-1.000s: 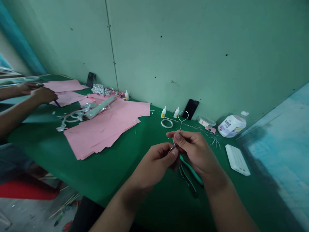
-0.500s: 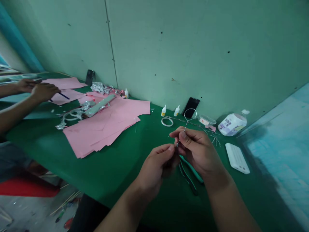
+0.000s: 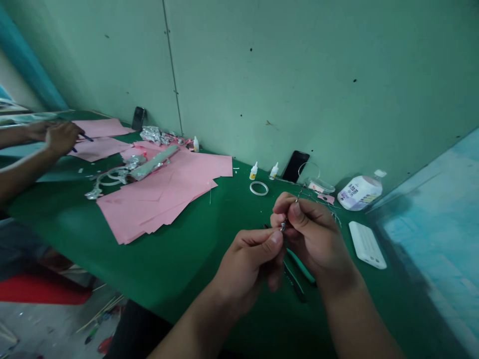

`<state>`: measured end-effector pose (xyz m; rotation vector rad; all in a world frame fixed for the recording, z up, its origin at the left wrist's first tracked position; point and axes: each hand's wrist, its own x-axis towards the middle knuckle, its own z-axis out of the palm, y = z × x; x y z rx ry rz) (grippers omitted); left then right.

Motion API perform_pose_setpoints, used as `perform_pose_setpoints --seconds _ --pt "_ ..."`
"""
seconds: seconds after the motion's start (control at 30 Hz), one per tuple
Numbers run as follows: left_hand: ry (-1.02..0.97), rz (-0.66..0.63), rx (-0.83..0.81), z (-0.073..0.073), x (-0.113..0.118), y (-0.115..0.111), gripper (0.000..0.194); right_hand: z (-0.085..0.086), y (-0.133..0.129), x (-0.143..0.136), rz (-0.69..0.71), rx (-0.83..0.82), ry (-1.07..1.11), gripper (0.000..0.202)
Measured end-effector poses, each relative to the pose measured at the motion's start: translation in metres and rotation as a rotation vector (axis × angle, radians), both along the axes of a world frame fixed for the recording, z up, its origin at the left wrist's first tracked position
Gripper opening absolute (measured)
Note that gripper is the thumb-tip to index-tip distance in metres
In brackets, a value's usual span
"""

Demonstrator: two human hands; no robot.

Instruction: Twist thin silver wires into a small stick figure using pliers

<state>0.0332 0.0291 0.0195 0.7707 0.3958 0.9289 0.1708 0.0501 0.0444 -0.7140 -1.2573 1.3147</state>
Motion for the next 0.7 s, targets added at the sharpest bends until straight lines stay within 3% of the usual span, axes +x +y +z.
perform_pose_setpoints --seconds 0.37,0.7 --pt "0.006 0.007 -0.007 0.0063 0.003 -0.0039 0.037 0.0037 -0.0019 -0.0011 0.066 0.095 0.061 0.02" --pt "0.194 0.113 0.122 0.0046 0.0016 -0.0036 0.028 0.0043 -0.0046 0.0019 -0.041 0.136 -0.007 0.017"
